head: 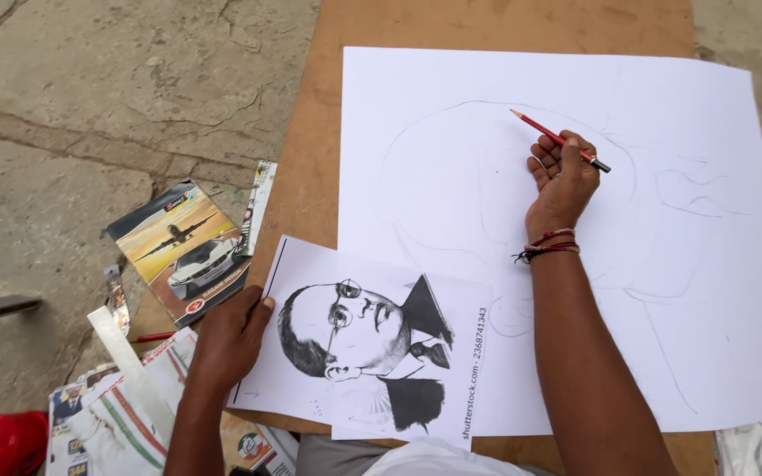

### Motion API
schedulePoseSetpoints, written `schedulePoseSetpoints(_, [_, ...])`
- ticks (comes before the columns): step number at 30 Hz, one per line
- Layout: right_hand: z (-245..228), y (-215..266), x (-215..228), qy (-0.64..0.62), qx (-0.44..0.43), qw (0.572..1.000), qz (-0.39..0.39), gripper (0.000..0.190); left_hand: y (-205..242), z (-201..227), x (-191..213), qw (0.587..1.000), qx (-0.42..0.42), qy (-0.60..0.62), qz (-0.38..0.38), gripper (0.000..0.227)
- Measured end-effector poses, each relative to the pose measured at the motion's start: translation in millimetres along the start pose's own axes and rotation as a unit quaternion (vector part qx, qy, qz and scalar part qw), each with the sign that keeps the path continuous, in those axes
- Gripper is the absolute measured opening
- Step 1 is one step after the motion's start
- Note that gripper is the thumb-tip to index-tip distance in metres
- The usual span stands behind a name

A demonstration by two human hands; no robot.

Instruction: Drawing a portrait of B.R. Ambedkar on a large sheet of paper using a reference image.

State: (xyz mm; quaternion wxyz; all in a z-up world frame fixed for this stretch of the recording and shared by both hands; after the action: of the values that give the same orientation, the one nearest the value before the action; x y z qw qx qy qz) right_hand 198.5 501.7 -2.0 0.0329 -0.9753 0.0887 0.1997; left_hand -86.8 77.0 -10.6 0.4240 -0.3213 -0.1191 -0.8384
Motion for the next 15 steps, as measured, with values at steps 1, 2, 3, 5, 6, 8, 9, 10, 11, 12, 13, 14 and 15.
schedulePoseSetpoints(1, [-3,-4,8,0.004,0.005,1.0,0.02,0.023,0,-5,-1,1.0,0.016,-0.008,-0.005,0.028])
schedulePoseSetpoints(2, [-4,-7,8,0.004,0.01,1.0,0.021,0.023,-1,-3,-3,1.0,0.013,-0.004,-0.006,0.028])
schedulePoseSetpoints(3, [-5,-9,8,0.012,0.016,1.0,0.02,0.022,-2,-4,-5,1.0,0.02,-0.011,-0.007,0.027])
schedulePoseSetpoints(5, [-2,-5,4,0.018,0.019,0.999,0.02,0.022,-2,-7,-6,0.999,0.029,-0.022,-0.008,0.026])
schedulePoseSetpoints(6, [2,2,-5,0.029,0.017,0.999,-0.003,0.021,-1,-9,-6,0.999,0.031,-0.028,-0.011,0.027])
schedulePoseSetpoints(8, [8,14,-21,0.04,0.011,0.999,-0.029,0.021,0,-11,-4,0.999,0.037,-0.036,-0.011,0.027])
schedulePoseSetpoints(9, [12,21,-32,0.048,0.005,0.998,-0.049,0.02,0,-11,-4,0.998,0.042,-0.04,-0.015,0.028])
schedulePoseSetpoints(10, [16,28,-43,0.057,-0.002,0.996,-0.071,0.021,1,-11,-3,0.998,0.047,-0.044,-0.018,0.028])
schedulePoseSetpoints(11, [14,24,-50,0.058,-0.006,0.996,-0.074,0.021,-4,-7,-4,0.998,0.051,-0.045,-0.016,0.028])
schedulePoseSetpoints(12, [15,26,-56,0.057,-0.006,0.995,-0.081,0.021,-4,-4,-3,0.997,0.054,-0.043,-0.019,0.028])
schedulePoseSetpoints(13, [17,28,-62,0.055,-0.007,0.994,-0.089,0.021,-4,-3,-2,0.997,0.056,-0.041,-0.021,0.027])
schedulePoseSetpoints(14, [23,30,-57,0.058,-0.023,0.993,-0.096,0.021,1,-8,-1,0.996,0.071,-0.049,-0.019,0.027])
schedulePoseSetpoints(15, [25,32,-53,0.055,-0.017,0.993,-0.102,0.019,5,-6,-1,0.998,0.05,-0.022,-0.013,0.026])
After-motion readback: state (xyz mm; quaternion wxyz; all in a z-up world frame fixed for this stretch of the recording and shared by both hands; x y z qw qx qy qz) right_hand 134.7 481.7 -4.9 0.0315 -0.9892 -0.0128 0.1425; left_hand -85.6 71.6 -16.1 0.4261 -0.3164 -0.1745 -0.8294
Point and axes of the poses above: each hand's wrist, its own y-axis away from the middle knuckle, its own x-axis out of the back of the hand, z = x × y, the point moved 9 cm from there along -y, towards the middle knuckle, and after that the axes turned 13 degrees about z, right-handed, at the moved point
